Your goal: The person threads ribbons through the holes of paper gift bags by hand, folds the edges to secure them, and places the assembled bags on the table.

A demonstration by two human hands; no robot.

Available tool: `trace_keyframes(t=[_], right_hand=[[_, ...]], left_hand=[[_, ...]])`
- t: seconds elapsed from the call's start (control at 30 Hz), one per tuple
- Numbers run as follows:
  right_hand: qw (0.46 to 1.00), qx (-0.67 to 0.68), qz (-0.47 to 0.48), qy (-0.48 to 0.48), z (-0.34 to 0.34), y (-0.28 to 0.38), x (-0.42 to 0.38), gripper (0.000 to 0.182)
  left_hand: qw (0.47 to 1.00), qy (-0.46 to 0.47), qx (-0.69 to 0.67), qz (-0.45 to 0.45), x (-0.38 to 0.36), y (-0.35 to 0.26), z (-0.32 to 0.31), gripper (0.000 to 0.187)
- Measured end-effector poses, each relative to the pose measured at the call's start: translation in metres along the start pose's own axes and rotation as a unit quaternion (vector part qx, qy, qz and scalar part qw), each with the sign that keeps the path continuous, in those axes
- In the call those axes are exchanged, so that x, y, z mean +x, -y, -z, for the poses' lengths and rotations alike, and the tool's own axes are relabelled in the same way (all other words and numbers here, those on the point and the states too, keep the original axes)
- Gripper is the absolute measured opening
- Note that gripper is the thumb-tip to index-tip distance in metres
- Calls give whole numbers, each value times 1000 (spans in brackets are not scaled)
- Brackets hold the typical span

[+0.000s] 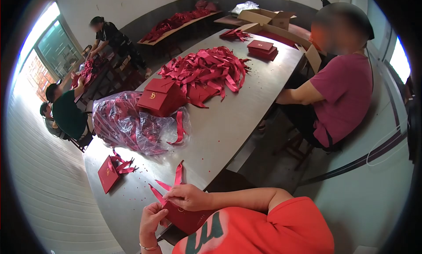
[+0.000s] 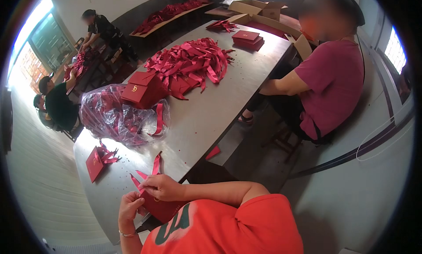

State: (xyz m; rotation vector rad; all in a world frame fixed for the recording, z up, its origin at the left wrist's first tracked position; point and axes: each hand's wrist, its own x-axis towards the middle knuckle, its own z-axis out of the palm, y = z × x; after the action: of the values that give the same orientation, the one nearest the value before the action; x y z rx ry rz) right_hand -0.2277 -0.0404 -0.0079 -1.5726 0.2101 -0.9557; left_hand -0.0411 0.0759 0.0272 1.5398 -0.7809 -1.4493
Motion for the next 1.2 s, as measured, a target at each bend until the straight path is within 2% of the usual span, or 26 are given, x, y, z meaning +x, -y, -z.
trace_keyframes(t=[0.07, 0.1, 0.17, 0.27, 0.4, 0.5, 0.57, 0.73, 0.93, 1.03, 1.1, 1.2], right_hand=[[990, -134, 43, 31, -2, 6, 6, 14], [989, -136, 43, 32, -3, 4, 9, 14], [960, -245, 136, 17, -3, -4, 15, 15], [938, -295, 177, 32, -4, -15, 21, 19], [938, -306, 165, 17, -4, -24, 22, 21], [940, -305, 154, 2, -2, -30, 21, 22], [948, -277, 147, 59, -1, -32, 20, 19], [946, -271, 167, 53, -1, -34, 21, 16], [946, -268, 167, 75, 2, -36, 21, 15], [951, -238, 196, 27, 3, -34, 22, 13], [930, -279, 241, -2, 4, -30, 22, 11], [920, -289, 261, 47, 10, -27, 23, 10]], left_hand=[[999, 2, 38, -8, 3, -3, 2, 6], [999, 3, 37, -9, 5, -5, 3, 6], [998, 7, 56, -8, 11, -10, 3, 6], [996, 22, 89, -9, 21, -16, 9, 6], [991, 53, 120, 9, 34, -21, 11, 6], [990, 101, 93, 27, 38, -21, 13, 7], [986, 135, 86, 40, 38, -25, 13, 9], [987, 141, 70, 32, 39, -15, 18, 15], [997, 69, 19, 32, 31, -10, 7, 17], [999, 30, -1, 29, 29, -9, 4, 13], [998, 51, 3, 31, 30, -5, 9, 11], [998, 32, 49, 38, 29, -16, -2, 9]])
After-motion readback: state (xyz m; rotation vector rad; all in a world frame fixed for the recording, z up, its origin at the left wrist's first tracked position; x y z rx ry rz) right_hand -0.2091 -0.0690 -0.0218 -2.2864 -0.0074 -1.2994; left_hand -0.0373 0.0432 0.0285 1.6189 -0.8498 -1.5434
